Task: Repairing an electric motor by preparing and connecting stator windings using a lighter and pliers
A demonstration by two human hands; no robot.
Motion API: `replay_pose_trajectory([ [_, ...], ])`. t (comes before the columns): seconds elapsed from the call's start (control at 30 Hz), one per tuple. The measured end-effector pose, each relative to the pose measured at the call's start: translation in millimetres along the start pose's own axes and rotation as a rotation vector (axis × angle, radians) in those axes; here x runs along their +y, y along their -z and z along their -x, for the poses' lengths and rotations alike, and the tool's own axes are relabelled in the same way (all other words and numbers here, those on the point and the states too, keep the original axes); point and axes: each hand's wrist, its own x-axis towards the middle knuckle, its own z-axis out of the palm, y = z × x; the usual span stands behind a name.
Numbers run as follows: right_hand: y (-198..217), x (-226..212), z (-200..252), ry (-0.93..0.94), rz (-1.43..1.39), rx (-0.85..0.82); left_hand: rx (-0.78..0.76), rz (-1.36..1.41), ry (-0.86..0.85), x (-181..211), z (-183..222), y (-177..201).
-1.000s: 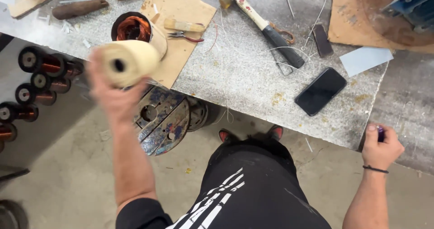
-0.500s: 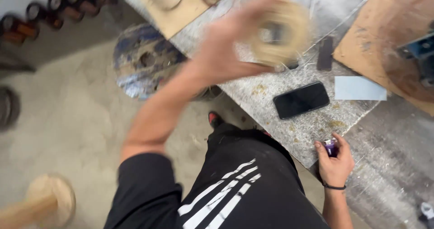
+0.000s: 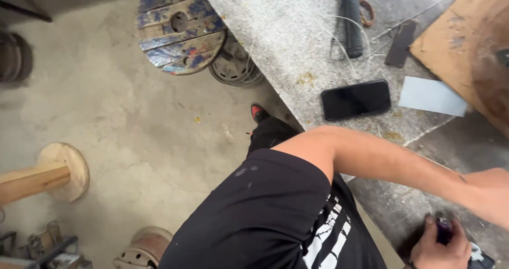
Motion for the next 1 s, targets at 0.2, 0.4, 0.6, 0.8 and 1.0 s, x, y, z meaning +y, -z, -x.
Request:
replay_pose_trajectory([
  [0.2,-0.8,24.4,25.2,0.115,-0.211,0.047,-0.262,-0.258,-0.427,31.8,115.7,166.8],
  [0.4,-24.2,-121.8,-30.5,0.312,-0.564,0.066,-0.292,-0.219,-0.781,-31.0,111.9,201.1],
  [0.6,-10.2,-281.1,-101.2,0.737,-0.878,-0.199,0.283,-0.013,-0.677,-98.3,242.6,456.8],
  [0.8,-70.4,-348.0,-120.3,0.646,-0.807,-0.275,1.008,0.208,-0.061,-292.4,338.7,607.0],
  [1.0,-120.2,-471.5,-133.8,0.683,-0.407,-0.433,0.091,0.116,0.231,-326.6,354.7,637.3],
])
